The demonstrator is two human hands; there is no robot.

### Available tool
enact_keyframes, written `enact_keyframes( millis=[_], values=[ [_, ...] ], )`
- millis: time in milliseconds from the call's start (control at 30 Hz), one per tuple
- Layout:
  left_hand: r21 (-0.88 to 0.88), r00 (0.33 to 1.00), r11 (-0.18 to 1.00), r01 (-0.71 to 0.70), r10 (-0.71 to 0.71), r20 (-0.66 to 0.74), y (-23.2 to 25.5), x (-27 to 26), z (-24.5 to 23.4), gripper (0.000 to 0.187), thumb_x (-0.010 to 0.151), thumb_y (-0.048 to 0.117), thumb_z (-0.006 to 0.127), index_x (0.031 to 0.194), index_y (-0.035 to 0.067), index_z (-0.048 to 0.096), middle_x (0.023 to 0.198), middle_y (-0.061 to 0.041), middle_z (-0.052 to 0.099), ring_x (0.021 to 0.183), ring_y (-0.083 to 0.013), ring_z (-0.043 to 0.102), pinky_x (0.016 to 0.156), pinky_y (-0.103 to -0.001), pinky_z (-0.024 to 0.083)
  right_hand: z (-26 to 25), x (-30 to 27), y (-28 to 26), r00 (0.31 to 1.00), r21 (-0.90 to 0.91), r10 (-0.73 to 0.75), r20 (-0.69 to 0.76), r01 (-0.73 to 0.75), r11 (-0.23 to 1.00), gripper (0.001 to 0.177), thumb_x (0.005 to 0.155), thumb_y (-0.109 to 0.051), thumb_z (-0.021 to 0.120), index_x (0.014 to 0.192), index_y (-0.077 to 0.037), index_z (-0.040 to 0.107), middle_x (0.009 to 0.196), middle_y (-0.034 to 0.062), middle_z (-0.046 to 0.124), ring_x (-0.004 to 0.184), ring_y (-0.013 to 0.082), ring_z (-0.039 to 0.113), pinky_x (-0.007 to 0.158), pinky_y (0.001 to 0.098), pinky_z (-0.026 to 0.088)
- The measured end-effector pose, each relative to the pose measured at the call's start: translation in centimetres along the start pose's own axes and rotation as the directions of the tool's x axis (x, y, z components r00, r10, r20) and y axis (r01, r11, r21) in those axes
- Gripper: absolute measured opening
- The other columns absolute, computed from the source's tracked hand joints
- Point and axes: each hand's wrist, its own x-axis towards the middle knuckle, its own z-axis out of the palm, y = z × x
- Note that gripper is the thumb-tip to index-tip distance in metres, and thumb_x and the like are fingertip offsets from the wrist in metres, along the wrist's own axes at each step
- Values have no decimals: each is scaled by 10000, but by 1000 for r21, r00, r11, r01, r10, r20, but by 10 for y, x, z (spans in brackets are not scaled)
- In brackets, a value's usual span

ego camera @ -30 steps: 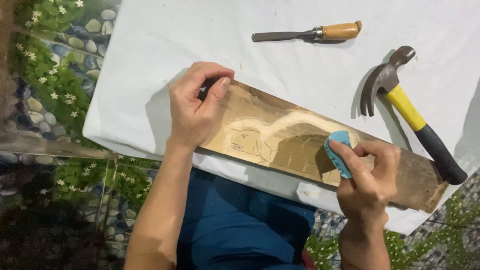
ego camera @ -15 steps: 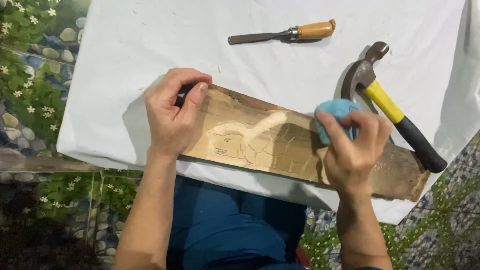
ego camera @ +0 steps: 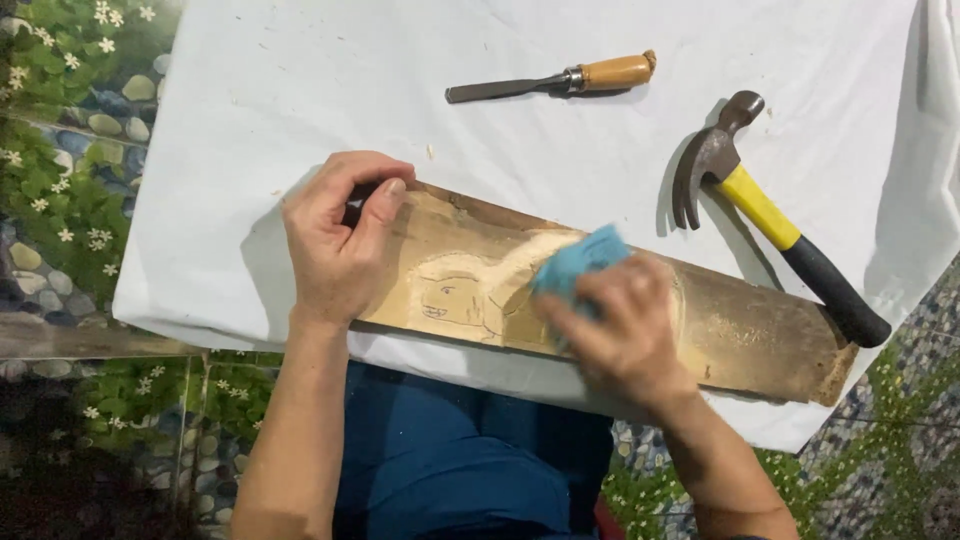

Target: Sanding a wooden turtle carving to smooth the surface after using a hammer and chisel.

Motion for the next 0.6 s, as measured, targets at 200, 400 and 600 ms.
enact_keyframes(
  millis=[200,400,600],
  values=[
    [17,1000,1000,3,-3,5,3,2,-1,103,1027,31,645,1001,-2,739,891,-128,718,842,-249,709,793,-369,596,-5,0,15,1000,38,-16,4,16,999,140,953,-125,673,931,-206,786,843,110,548,719,297,497,736,494,535],
    [26,1000,1000,-7,7,7,0,0,0,102,1039,31,645,1016,-6,737,891,-130,719,847,-256,711,786,-366,595,-10,21,25,999,-88,-12,-33,9,996,150,992,-190,678,927,-145,807,899,92,538,796,280,470,794,513,533],
    [9,1000,1000,5,-5,-7,2,1,0,94,1014,31,660,993,-6,744,889,-134,724,841,-260,718,796,-369,597,18,0,10,998,6,-48,-49,48,999,256,1036,-294,553,958,-217,785,854,67,537,780,263,482,867,503,499]
  ],
)
